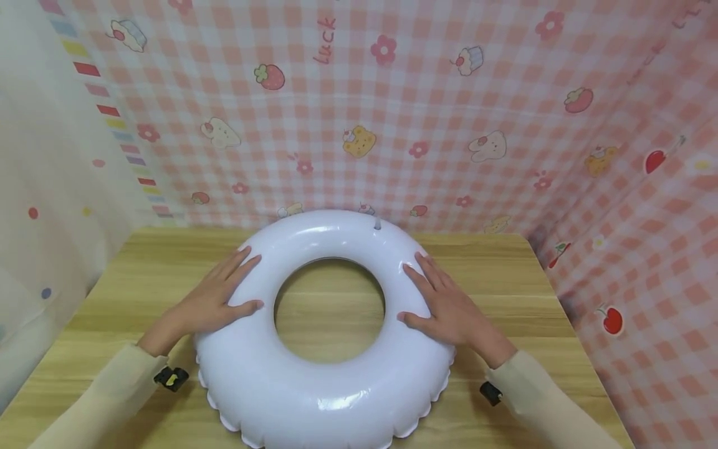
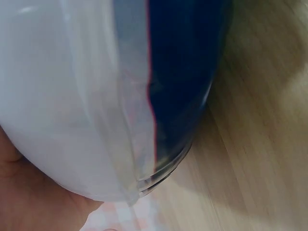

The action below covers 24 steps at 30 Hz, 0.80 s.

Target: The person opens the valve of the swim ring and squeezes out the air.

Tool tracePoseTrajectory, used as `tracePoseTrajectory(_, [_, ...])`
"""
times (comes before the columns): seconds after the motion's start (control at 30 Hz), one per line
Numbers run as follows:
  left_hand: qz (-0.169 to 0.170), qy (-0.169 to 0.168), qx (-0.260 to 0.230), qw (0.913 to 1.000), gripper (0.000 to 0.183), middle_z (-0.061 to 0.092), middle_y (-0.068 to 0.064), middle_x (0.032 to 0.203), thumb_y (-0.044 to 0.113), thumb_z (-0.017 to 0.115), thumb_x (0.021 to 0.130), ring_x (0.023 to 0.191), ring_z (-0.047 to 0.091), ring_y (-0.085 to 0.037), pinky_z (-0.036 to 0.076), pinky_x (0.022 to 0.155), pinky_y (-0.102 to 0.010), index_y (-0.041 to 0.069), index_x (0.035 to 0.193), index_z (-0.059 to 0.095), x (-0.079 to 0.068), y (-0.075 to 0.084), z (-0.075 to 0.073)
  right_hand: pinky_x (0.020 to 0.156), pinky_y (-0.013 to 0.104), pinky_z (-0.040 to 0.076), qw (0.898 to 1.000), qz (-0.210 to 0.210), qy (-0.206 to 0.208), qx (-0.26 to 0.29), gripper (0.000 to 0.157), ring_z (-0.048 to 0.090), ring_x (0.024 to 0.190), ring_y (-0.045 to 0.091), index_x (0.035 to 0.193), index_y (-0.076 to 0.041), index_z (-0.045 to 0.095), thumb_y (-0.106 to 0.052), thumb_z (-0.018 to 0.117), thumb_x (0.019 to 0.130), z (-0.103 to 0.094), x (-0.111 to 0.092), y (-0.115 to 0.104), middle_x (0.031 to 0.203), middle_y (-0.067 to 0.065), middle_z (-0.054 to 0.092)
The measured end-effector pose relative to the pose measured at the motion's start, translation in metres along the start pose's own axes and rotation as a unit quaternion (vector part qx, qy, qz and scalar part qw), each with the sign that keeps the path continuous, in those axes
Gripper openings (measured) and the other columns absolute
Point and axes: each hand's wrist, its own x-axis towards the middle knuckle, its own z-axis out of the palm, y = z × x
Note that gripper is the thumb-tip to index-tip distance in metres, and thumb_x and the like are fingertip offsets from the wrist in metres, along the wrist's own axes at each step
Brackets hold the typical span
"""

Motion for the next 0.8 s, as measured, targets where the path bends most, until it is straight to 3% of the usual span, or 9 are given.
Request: tracePoseTrajectory(0.8, [-0.007,0.000,0.001,1.0000,0.088,0.012,-0.014,0.173,0.054,0.063,0.096,0.159,0.010,-0.041,0.016,0.123,-0.069,0.017,0.165,0.023,0.0014,-0.0003,0.0054,0.123,0.064,0.024,1.000,0.005,-0.002,-0.007,0.088,0.008,0.161,0.036,0.166,-0.021,0.020,-0.062,0.057,0.097,0.0032,0.0003,-0.0006,0.175,0.009,0.006])
